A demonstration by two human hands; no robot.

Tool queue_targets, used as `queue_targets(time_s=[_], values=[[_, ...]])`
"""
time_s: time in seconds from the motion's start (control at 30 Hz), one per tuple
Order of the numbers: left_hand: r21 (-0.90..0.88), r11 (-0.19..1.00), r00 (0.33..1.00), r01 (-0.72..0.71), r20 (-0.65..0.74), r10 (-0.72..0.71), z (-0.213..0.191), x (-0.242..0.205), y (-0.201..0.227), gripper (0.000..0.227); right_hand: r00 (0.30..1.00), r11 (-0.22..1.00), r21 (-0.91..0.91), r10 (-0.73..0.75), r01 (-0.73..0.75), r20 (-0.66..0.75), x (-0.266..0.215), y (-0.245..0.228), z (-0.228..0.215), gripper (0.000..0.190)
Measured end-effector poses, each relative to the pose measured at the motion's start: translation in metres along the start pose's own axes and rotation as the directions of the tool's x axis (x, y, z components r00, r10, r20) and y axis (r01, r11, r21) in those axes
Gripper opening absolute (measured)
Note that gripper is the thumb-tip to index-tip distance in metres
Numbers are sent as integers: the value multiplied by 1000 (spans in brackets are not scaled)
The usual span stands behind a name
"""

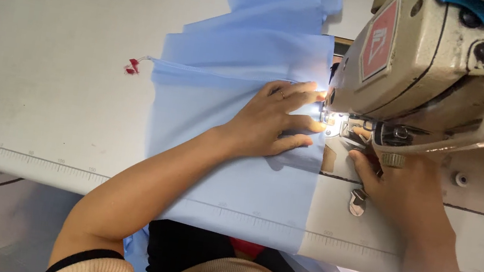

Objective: Folding light blue fabric into pleats on a sewing machine table

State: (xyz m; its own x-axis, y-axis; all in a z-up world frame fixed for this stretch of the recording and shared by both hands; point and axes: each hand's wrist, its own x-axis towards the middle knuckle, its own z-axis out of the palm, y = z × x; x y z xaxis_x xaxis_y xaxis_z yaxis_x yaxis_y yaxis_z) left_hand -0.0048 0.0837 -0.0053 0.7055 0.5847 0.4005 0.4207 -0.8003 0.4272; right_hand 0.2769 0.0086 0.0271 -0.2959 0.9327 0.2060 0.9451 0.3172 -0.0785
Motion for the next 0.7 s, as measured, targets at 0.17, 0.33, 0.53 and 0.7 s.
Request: queue_targets(time_s=[0.17, 0.33, 0.53, 0.7], values=[[0, 1000, 1000, 7, 14, -7, -3, 0, 1, 18, 964, 965, -155, 232, -212, 131, -7, 16, 7, 48], [-26, 1000, 1000, 14, 7, -14, -1, 0, 1, 17, 952, 926, -254, 301, -280, 48, -15, 49, 5, 21], [14, 1000, 1000, -12, -2, 12, 2, -1, 0, 18, 967, 891, -376, 241, -256, -87, -24, 68, 11, 21], [58, 993, 974, -101, -198, 110, 3, -11, 15, 12, 928, 967, -8, 242, -255, -281, -43, 16, -1, 9]])
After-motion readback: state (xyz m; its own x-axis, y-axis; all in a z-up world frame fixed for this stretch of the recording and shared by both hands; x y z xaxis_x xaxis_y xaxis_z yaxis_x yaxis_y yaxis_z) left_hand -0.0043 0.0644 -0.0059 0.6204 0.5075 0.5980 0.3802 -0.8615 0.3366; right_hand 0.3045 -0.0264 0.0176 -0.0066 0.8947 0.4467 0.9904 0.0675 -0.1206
